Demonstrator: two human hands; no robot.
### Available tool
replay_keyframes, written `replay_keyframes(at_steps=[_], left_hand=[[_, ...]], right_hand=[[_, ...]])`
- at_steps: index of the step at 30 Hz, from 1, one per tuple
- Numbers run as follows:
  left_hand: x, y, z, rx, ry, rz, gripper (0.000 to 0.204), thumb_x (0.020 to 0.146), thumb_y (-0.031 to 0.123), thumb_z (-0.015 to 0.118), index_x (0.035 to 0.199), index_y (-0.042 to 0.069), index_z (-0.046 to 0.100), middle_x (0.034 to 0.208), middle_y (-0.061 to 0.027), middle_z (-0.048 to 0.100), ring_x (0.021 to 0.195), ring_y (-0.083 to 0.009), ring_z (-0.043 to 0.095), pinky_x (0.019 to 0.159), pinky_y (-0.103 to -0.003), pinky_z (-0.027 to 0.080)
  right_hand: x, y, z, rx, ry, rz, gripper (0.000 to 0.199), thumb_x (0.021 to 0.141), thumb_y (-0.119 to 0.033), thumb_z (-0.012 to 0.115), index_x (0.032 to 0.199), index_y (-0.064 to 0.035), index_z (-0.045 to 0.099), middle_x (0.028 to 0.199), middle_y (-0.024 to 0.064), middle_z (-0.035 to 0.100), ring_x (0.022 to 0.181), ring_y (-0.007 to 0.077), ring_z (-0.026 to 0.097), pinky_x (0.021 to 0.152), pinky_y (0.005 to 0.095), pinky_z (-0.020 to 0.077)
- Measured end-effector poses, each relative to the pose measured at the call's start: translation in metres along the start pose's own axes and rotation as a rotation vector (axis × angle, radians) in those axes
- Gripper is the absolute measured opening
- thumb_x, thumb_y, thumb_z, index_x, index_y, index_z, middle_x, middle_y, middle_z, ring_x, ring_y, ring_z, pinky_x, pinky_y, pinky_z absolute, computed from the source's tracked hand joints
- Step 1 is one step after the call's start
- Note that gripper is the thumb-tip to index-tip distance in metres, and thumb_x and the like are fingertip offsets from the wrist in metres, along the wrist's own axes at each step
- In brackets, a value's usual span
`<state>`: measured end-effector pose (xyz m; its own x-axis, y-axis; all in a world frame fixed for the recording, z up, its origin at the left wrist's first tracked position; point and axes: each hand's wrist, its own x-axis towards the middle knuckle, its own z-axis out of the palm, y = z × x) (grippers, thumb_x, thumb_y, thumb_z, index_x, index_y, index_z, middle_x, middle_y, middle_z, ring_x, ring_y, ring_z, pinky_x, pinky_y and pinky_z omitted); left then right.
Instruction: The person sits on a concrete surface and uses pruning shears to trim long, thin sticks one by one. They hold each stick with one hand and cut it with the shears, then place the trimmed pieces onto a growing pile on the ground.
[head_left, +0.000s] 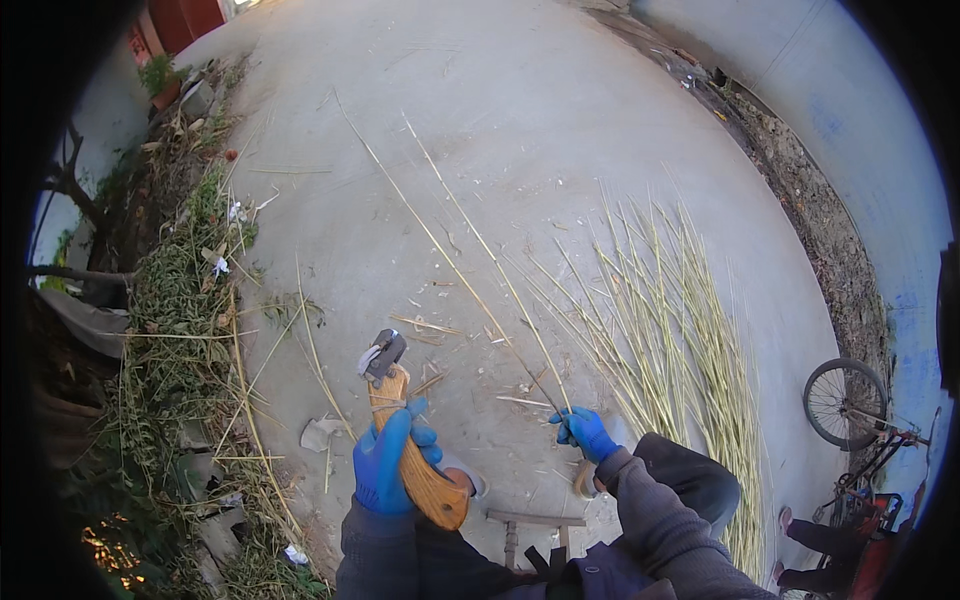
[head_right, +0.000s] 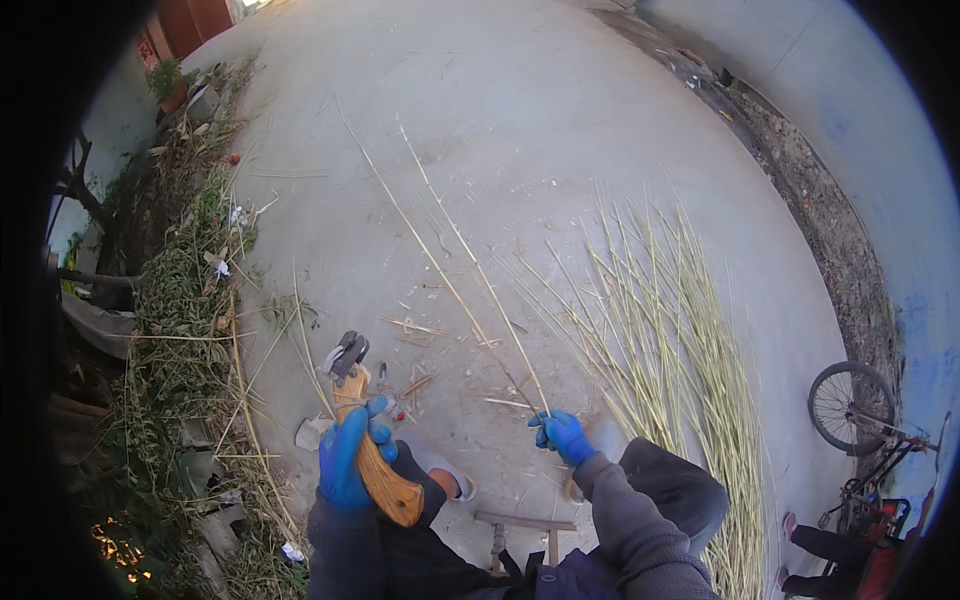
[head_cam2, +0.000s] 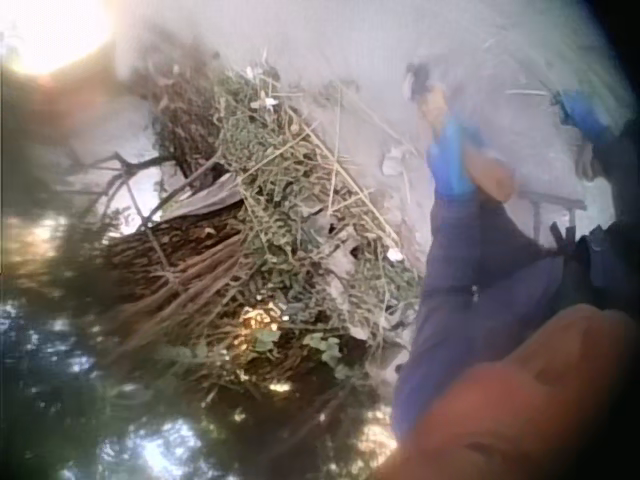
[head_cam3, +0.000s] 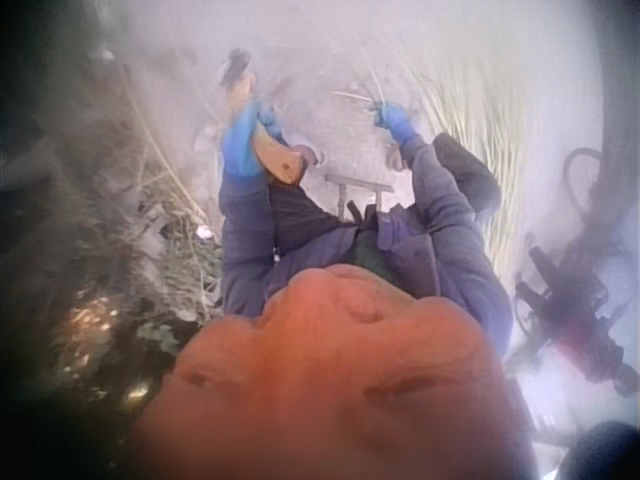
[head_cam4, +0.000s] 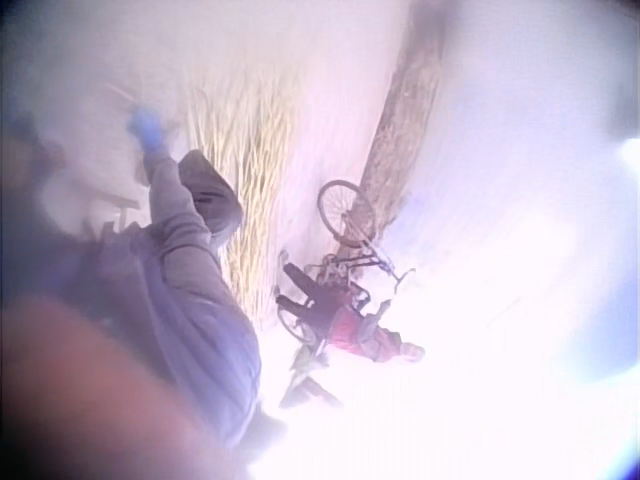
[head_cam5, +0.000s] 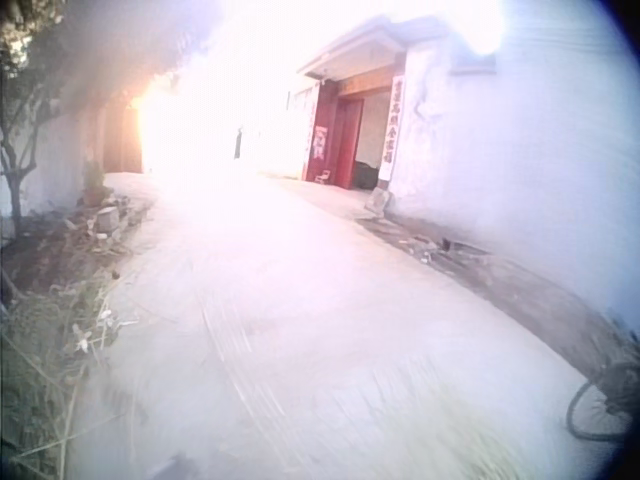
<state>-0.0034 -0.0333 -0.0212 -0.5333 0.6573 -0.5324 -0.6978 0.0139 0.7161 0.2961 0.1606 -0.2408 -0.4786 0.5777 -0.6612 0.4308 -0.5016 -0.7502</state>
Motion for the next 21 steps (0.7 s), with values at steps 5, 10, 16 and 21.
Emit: replay_keyframes(at_steps=[5,10,16,21], left_hand=[[0.016,-0.019,0.009,0.034,-0.031,0.033,0.049,0.095,0.027,0.063,0.131,-0.004,0.051,0.102,-0.0135,0.066,0.078,-0.0194,0.065,0.066,-0.031,0.056],[0.034,-0.036,0.015,0.090,-0.017,0.132,0.050,0.095,0.029,0.065,0.131,-0.003,0.052,0.110,-0.0143,0.066,0.085,-0.0207,0.066,0.073,-0.033,0.057],[0.059,-0.041,0.015,0.129,0.020,0.173,0.046,0.094,0.028,0.066,0.127,-0.003,0.056,0.114,-0.0133,0.065,0.092,-0.0228,0.066,0.076,-0.036,0.058],[0.083,-0.043,0.012,0.156,0.011,0.164,0.046,0.093,0.027,0.067,0.125,-0.004,0.057,0.113,-0.0145,0.065,0.095,-0.0241,0.067,0.077,-0.037,0.059]], right_hand=[[-0.031,0.022,-0.009,0.095,-0.032,0.096,0.026,0.094,-0.014,0.049,0.106,0.0028,0.065,0.072,0.0090,0.066,0.055,0.0132,0.058,0.051,0.0249,0.0477],[-0.046,0.050,-0.013,0.093,-0.110,0.135,0.027,0.093,-0.014,0.049,0.110,0.0026,0.063,0.078,0.0112,0.068,0.060,0.0145,0.062,0.054,0.0248,0.0513],[-0.037,0.103,-0.008,0.178,-0.190,0.178,0.030,0.092,-0.017,0.052,0.112,0.0021,0.063,0.086,0.0133,0.070,0.066,0.0177,0.066,0.061,0.0291,0.0550],[-0.023,0.149,-0.014,-0.213,-0.095,0.064,0.030,0.088,-0.028,0.059,0.100,-0.0038,0.071,0.087,0.0137,0.071,0.071,0.0215,0.066,0.067,0.0357,0.0541]])
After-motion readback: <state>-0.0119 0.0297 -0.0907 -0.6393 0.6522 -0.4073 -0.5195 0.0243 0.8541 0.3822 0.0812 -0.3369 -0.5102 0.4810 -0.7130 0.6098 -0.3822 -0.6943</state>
